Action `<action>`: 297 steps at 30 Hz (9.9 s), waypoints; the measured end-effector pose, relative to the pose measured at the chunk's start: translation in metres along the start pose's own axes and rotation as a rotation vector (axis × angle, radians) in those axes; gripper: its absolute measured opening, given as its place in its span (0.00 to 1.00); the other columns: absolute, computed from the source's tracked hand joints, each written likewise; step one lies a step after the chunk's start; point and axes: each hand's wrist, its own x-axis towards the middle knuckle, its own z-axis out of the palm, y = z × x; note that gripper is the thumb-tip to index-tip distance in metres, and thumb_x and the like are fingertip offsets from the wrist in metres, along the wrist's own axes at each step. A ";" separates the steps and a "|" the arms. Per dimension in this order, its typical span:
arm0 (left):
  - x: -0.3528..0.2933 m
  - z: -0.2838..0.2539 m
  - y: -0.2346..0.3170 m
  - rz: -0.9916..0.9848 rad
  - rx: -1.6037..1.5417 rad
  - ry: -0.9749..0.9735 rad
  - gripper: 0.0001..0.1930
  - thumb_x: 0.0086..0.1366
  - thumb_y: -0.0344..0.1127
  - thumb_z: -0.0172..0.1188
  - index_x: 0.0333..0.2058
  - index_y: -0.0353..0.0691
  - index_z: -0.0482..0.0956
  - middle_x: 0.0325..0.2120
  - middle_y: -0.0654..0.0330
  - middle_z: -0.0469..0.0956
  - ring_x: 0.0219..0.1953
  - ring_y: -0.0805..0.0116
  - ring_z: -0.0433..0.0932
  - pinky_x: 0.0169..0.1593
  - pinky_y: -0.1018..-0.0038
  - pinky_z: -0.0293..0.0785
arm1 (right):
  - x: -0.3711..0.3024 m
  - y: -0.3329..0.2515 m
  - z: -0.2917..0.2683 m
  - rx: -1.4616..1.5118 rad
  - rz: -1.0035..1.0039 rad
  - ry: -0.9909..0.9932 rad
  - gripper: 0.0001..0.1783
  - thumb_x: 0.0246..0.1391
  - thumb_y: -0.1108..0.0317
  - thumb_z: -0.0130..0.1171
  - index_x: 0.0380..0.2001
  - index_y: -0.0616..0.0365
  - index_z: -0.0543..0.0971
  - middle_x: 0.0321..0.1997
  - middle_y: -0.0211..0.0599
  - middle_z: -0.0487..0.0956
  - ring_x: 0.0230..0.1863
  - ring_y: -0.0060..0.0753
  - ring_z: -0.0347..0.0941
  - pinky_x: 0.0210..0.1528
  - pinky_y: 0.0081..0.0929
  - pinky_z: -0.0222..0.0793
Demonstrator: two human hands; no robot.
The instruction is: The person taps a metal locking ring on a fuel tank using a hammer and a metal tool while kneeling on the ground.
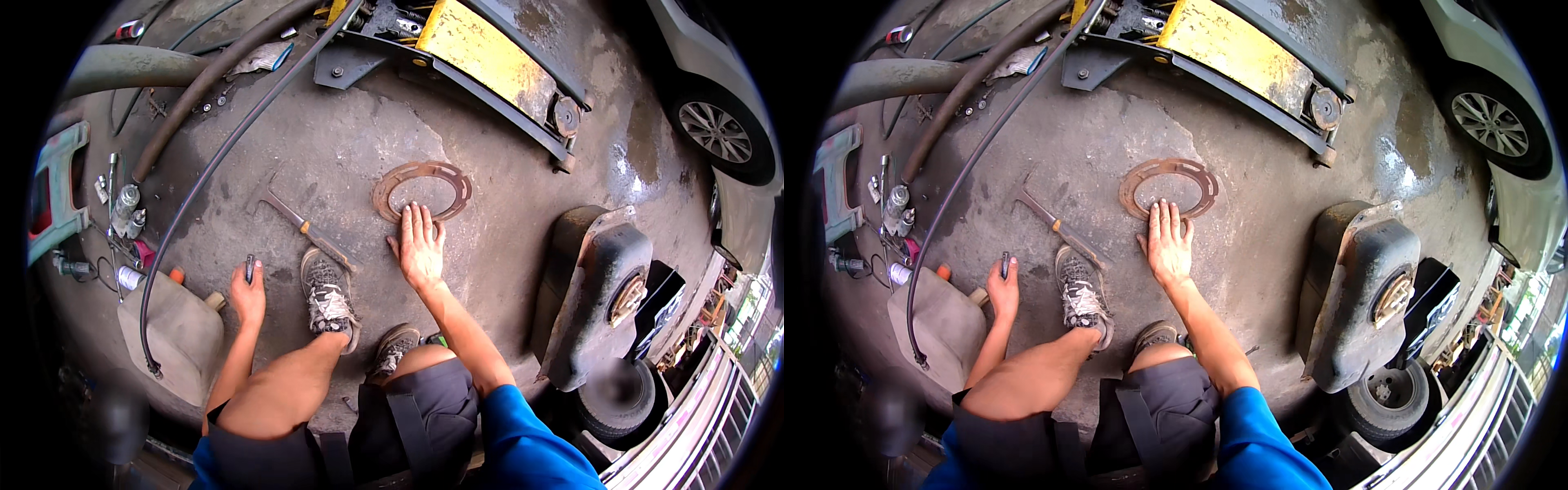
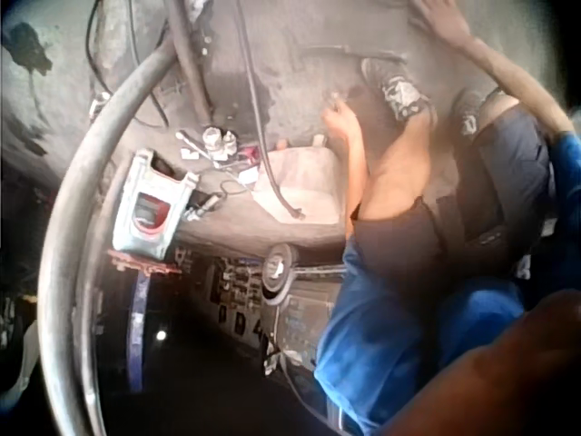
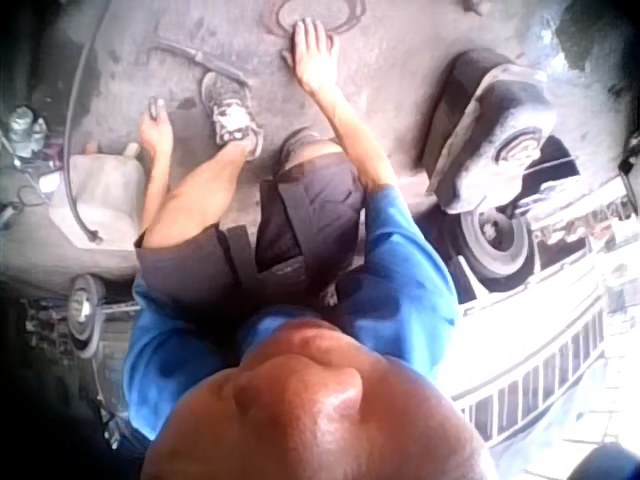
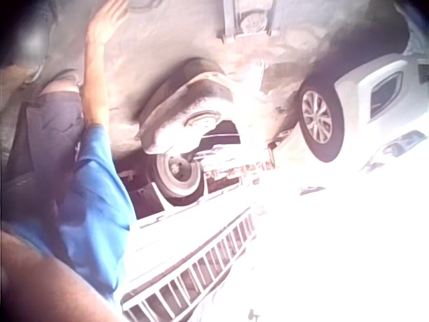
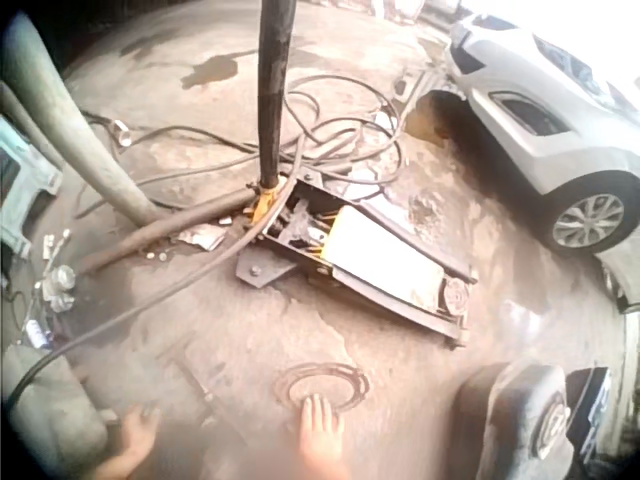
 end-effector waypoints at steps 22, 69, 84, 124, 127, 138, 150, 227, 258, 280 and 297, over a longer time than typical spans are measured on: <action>-0.008 -0.016 -0.060 -0.074 -0.228 0.108 0.20 0.70 0.47 0.61 0.32 0.31 0.74 0.20 0.62 0.65 0.27 0.72 0.61 0.32 0.70 0.64 | 0.025 -0.004 -0.114 0.372 -0.231 0.741 0.30 0.64 0.65 0.58 0.62 0.76 0.66 0.49 0.60 0.74 0.47 0.54 0.73 0.46 0.44 0.73; 0.009 0.013 -0.032 -0.327 -0.542 -0.227 0.20 0.69 0.55 0.59 0.38 0.40 0.76 0.23 0.70 0.70 0.19 0.82 0.65 0.18 0.82 0.55 | 0.062 0.056 -0.182 1.368 0.379 0.655 0.24 0.68 0.48 0.53 0.38 0.62 0.79 0.21 0.23 0.67 0.21 0.15 0.63 0.18 0.18 0.57; 0.019 0.004 -0.034 -0.352 -0.601 -0.221 0.20 0.70 0.55 0.58 0.37 0.42 0.76 0.22 0.70 0.70 0.20 0.83 0.65 0.18 0.82 0.56 | -0.005 0.004 0.029 0.009 -0.187 0.031 0.49 0.59 0.40 0.54 0.72 0.62 0.54 0.76 0.44 0.57 0.78 0.45 0.45 0.77 0.52 0.37; -0.002 -0.001 0.052 -0.160 -0.857 -0.487 0.23 0.70 0.53 0.58 0.44 0.35 0.75 0.31 0.60 0.79 0.30 0.76 0.78 0.20 0.83 0.62 | 0.028 0.010 -0.114 1.175 0.325 0.235 0.18 0.71 0.62 0.45 0.47 0.68 0.76 0.26 0.41 0.78 0.24 0.34 0.77 0.30 0.29 0.74; -0.004 -0.008 0.094 -0.072 -1.016 -0.588 0.27 0.71 0.55 0.56 0.49 0.31 0.74 0.41 0.48 0.81 0.41 0.67 0.83 0.21 0.86 0.68 | 0.030 0.012 -0.154 1.812 0.246 0.050 0.20 0.73 0.60 0.40 0.46 0.66 0.77 0.25 0.36 0.77 0.22 0.28 0.75 0.30 0.26 0.75; -0.013 -0.048 0.161 0.166 -1.304 -0.768 0.24 0.71 0.44 0.60 0.55 0.29 0.71 0.46 0.48 0.81 0.29 0.82 0.76 0.23 0.86 0.63 | 0.021 -0.017 -0.152 2.010 0.196 -0.180 0.25 0.71 0.52 0.37 0.46 0.65 0.73 0.21 0.36 0.72 0.20 0.33 0.71 0.32 0.36 0.73; -0.024 -0.055 0.163 0.113 -1.199 -0.616 0.18 0.67 0.37 0.63 0.48 0.31 0.73 0.39 0.53 0.82 0.20 0.84 0.67 0.21 0.85 0.61 | 0.017 -0.024 -0.146 2.032 0.123 -0.213 0.27 0.72 0.54 0.35 0.47 0.70 0.73 0.22 0.44 0.77 0.22 0.37 0.76 0.33 0.37 0.77; 0.105 0.157 0.201 0.311 0.069 -0.545 0.21 0.59 0.47 0.70 0.32 0.30 0.79 0.21 0.48 0.78 0.25 0.59 0.78 0.32 0.62 0.72 | -0.038 0.079 -0.034 0.743 0.764 0.037 0.21 0.69 0.53 0.50 0.35 0.65 0.70 0.21 0.60 0.76 0.28 0.69 0.76 0.31 0.51 0.69; 0.094 0.175 0.289 0.822 0.804 -0.673 0.17 0.65 0.42 0.62 0.40 0.31 0.80 0.37 0.41 0.82 0.45 0.43 0.81 0.49 0.53 0.75 | 0.019 0.091 -0.040 0.620 0.529 0.047 0.19 0.68 0.56 0.50 0.36 0.65 0.72 0.27 0.64 0.78 0.33 0.70 0.77 0.35 0.57 0.72; 0.135 0.140 0.267 0.667 0.677 -0.419 0.23 0.67 0.52 0.59 0.38 0.33 0.83 0.36 0.40 0.82 0.44 0.39 0.80 0.46 0.51 0.76 | 0.008 0.095 -0.021 0.619 0.574 -0.033 0.21 0.68 0.52 0.49 0.37 0.64 0.71 0.32 0.67 0.79 0.40 0.73 0.76 0.41 0.59 0.71; 0.047 0.163 0.203 0.685 0.315 -0.340 0.29 0.61 0.47 0.67 0.49 0.30 0.67 0.39 0.40 0.79 0.40 0.39 0.82 0.39 0.50 0.79 | 0.007 0.074 -0.030 0.795 0.573 0.014 0.21 0.69 0.53 0.50 0.37 0.64 0.73 0.26 0.64 0.78 0.35 0.71 0.77 0.34 0.55 0.71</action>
